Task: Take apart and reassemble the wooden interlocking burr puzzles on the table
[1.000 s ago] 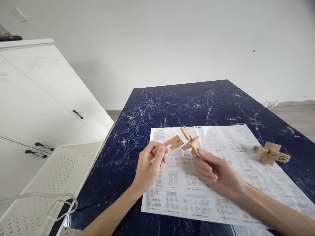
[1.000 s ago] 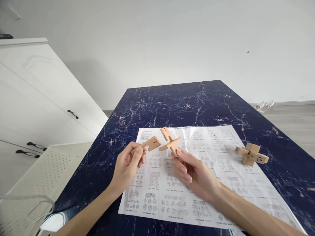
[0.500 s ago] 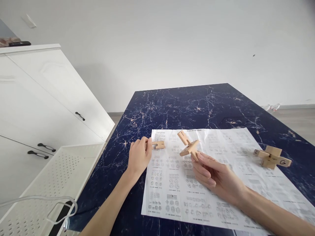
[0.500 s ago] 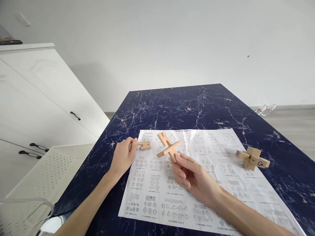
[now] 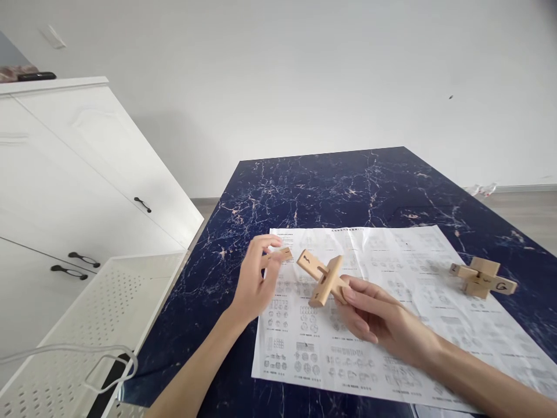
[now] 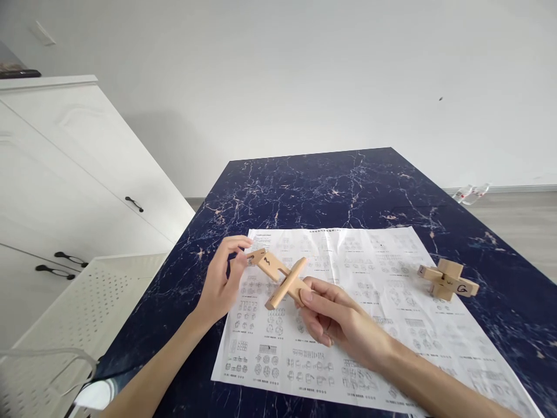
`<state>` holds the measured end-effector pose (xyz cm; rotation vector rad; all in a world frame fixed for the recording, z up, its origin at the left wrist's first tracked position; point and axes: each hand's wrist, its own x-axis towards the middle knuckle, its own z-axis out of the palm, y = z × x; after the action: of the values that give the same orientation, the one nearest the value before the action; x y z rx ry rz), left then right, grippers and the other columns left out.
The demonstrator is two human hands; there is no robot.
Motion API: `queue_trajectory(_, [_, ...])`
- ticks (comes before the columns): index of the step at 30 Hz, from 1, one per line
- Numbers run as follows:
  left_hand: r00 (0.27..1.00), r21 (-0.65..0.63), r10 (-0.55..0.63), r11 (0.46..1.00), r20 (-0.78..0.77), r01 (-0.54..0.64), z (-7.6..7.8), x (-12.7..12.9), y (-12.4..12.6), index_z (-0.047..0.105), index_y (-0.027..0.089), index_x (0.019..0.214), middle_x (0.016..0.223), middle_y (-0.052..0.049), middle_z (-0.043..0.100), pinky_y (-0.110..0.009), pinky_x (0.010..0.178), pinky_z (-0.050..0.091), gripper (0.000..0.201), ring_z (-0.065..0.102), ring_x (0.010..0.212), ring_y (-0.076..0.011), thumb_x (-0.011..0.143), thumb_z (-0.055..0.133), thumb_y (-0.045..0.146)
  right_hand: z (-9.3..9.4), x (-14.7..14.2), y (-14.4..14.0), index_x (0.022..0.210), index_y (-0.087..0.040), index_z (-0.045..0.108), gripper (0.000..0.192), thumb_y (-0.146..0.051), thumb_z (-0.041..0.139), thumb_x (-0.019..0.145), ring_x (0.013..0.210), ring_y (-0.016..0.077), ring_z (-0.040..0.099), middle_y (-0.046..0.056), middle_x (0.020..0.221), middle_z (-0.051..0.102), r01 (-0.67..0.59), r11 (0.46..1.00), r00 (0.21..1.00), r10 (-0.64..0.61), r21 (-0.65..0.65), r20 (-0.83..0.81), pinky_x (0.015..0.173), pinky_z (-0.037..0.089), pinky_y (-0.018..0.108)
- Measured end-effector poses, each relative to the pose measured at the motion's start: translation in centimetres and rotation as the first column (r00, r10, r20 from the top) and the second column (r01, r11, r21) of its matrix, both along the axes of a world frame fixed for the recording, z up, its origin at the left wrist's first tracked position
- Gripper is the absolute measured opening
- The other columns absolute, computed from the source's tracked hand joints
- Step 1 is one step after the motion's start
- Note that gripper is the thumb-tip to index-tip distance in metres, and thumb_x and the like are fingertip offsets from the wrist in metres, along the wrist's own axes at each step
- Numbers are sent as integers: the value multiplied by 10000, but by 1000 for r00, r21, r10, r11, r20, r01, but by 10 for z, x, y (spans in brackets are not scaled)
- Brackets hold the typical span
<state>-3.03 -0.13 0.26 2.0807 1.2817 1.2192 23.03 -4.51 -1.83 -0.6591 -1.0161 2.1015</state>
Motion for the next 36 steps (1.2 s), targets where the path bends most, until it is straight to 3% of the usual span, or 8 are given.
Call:
queue_trajectory(2, [962,-119,-232,961,142,249,4,5,-8,544,245,1378,1416,-149,601,-459,1079,497,525,615,1249,-285,1068,463,660,1,0,-1,877,-195,576,341,-454,622,1093,495,87,291,-58,596,486,-28,999,999,27,32,28,531,241,281])
queue_trajectory(4, [897,-170,-387,890,212,424,5,8,-14,464,279,1512,1565,-167,507,-522,1167,447,825,572,1356,-342,889,681,774,2,0,-2,869,-197,566,354,-466,620,1093,493,88,296,-62,585,486,-52,997,997,49,58,59,531,237,280])
queue_trajectory(7, [827,-235,-494,799,268,553,4,12,-19,348,340,1613,1661,-165,427,-590,1226,392,1120,525,1438,-385,706,953,596,2,1,-2,865,-197,567,359,-465,613,1098,485,87,302,-70,571,488,-92,992,992,84,90,94,531,253,276])
queue_trajectory(11, [797,-313,-501,739,338,597,2,14,-21,425,333,1587,1561,-152,568,-628,1214,411,1106,561,1412,-391,656,1019,364,0,3,-3,872,-193,581,357,-464,608,1102,479,86,320,-73,557,497,-126,985,986,111,116,125,539,276,270])
queue_trajectory(15, [813,-292,-465,771,350,566,0,16,-21,538,311,1509,1486,-145,628,-589,1149,490,1045,629,1308,-374,592,1038,324,0,3,-2,869,-191,584,357,-460,609,1102,473,82,318,-73,550,499,-121,987,986,108,107,123,531,264,267])
queue_trajectory(23, [835,-190,-451,832,316,522,-2,18,-21,531,328,1495,1441,-120,642,-565,1112,529,1091,663,1243,-364,537,1052,319,4,-2,-3,810,-201,565,376,-454,652,1075,464,83,258,-86,527,413,-49,997,997,46,53,64,497,215,271])
queue_trajectory(27, [876,-197,-375,875,304,443,-3,13,-20,494,340,1537,1464,-122,629,-551,1099,530,1156,643,1260,-369,529,1060,316,5,1,-2,787,-203,551,383,-434,666,1070,467,83,226,-92,533,363,-10,999,998,8,39,57,491,195,273])
queue_trajectory(36, [872,-167,-389,878,297,448,-1,12,-20,497,348,1542,1438,-114,639,-532,1085,525,1140,661,1165,-322,549,1058,347,3,5,1,756,-202,538,412,-449,700,1044,452,71,223,-101,526,311,8,1000,999,-8,8,46,487,178,274])
